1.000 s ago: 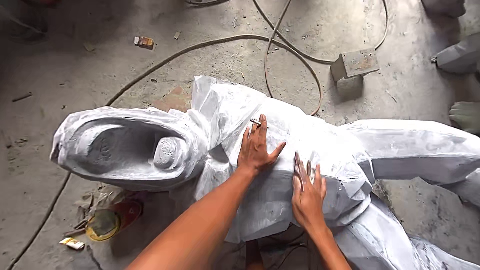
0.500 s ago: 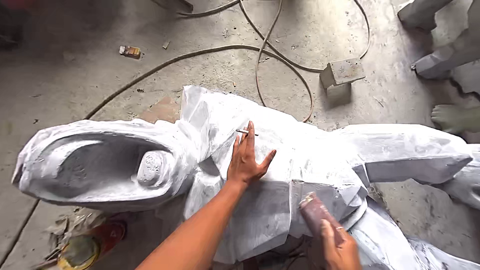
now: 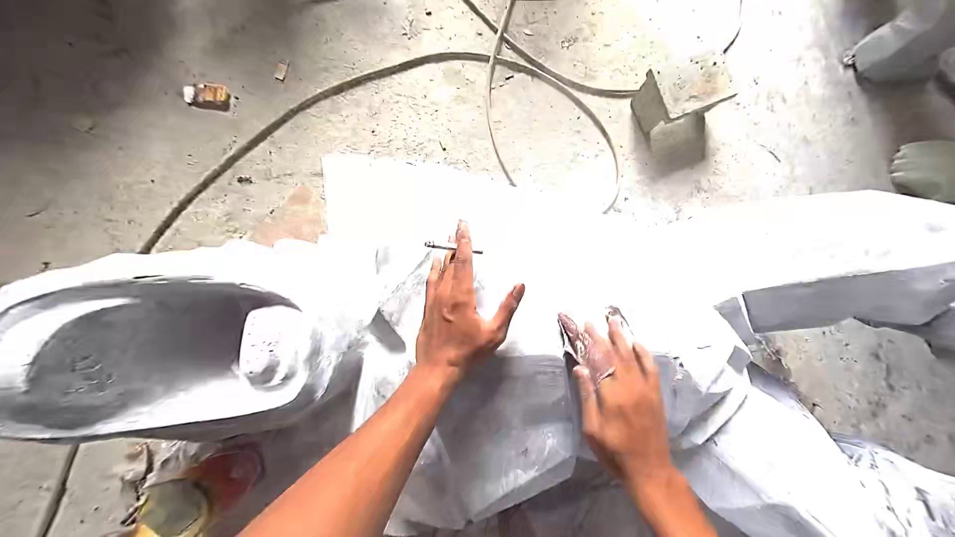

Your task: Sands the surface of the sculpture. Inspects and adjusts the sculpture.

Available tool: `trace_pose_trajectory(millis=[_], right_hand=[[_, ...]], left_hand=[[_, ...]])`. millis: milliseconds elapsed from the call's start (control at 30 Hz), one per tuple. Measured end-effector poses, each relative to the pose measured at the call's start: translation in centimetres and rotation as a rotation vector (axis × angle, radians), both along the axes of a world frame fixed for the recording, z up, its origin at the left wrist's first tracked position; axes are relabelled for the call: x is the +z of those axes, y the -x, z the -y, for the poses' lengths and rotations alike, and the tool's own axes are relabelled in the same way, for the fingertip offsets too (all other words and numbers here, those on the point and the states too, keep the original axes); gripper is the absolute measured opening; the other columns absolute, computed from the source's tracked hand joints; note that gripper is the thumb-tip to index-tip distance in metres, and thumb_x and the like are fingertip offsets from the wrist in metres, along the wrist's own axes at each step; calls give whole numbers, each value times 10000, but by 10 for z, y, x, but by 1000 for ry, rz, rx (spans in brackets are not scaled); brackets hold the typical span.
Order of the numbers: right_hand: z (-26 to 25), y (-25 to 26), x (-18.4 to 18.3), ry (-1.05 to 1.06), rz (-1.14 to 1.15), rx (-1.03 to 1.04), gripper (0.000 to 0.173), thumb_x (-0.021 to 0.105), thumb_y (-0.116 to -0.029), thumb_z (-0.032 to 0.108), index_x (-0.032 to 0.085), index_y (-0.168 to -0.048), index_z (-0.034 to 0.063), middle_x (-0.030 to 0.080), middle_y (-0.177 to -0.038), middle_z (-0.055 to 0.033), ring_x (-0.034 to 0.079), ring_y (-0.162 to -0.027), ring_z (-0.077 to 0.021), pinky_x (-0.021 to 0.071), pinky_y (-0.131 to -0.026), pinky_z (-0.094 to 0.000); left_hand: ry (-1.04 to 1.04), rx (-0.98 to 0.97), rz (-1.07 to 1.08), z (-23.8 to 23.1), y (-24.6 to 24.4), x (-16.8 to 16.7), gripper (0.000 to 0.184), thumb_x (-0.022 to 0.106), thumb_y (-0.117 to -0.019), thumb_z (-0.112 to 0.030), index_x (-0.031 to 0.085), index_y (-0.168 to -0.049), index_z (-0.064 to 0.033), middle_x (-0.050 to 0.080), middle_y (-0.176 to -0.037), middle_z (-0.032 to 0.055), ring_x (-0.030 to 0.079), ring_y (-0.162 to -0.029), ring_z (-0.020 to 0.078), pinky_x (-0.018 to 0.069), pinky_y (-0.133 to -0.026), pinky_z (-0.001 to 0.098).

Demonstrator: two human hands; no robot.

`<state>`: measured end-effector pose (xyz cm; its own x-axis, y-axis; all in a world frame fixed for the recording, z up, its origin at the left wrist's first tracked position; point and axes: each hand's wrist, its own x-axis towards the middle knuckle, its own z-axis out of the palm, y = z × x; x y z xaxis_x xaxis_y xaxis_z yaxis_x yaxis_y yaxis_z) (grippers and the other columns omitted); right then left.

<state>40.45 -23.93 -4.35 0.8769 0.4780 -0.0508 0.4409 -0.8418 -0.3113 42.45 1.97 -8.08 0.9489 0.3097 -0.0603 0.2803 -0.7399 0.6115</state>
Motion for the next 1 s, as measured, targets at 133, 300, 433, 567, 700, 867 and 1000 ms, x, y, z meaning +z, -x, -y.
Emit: trace_pose_trajectory(millis=[133, 300, 433, 567, 700, 867, 1000], right_hand=[[-22, -12, -15, 174, 41, -49, 522, 315, -1070, 404, 656, -1409, 201, 405, -1640, 55, 242, -1574, -273, 141, -1233, -690], [-7, 57, -30, 57, 26, -125, 534, 322, -1061, 366, 562, -1502, 183, 435, -1623, 16, 281, -1560, -291, 169, -1247, -684], [10, 54, -48, 80, 141, -56, 503, 315, -1075, 425, 563, -1497, 309, 457, -1598, 117, 303, -1552, -274, 139, -1202, -733], [-11, 39, -41, 102, 96, -129, 540, 317, -1069, 409, 419, -1590, 305, 220, -1708, 131, 58, -1610, -227, 33, -1253, -703], [18, 86, -50, 117, 114, -119, 477, 364, -1055, 387, 661, -1402, 248, 531, -1548, 67, 363, -1521, -314, 184, -1202, -732], [-18, 42, -44, 103, 127, -188, 573, 269, -1064, 395, 339, -1625, 303, 227, -1707, 131, 49, -1611, -228, 42, -1257, -675], [13, 100, -55, 85, 111, -168, 514, 311, -1073, 366, 598, -1471, 212, 486, -1587, 31, 278, -1559, -322, 163, -1238, -705]], left_hand=[[-12, -11, -34, 0, -2, 2, 993, 518, -939, -684, 136, -1660, -119, 273, -1692, 76, 295, -1545, 198, 183, -1282, 477], [-26, -26, -46, 2, 0, 0, 987, 504, -944, -689, 109, -1667, -147, 232, -1709, 46, 257, -1559, 176, 163, -1290, 473], [-37, -32, -55, 0, -2, -1, 999, 500, -930, -707, 147, -1661, -124, 282, -1689, 79, 298, -1546, 209, 183, -1279, 486], [-16, -53, -81, 0, 1, 2, 1001, 490, -941, -701, 109, -1664, -122, 247, -1701, 82, 286, -1550, 215, 183, -1276, 496], [-35, -61, -66, -1, -3, 1, 1014, 490, -928, -718, 136, -1660, -112, 266, -1693, 93, 302, -1543, 208, 178, -1280, 491], [-11, -63, -56, -2, -6, 1, 1045, 468, -915, -752, 136, -1656, -94, 304, -1670, 145, 349, -1521, 268, 193, -1266, 524], [-21, -85, -56, -2, -8, 1, 1055, 459, -910, -769, 130, -1659, -105, 283, -1684, 120, 307, -1542, 248, 164, -1277, 521]])
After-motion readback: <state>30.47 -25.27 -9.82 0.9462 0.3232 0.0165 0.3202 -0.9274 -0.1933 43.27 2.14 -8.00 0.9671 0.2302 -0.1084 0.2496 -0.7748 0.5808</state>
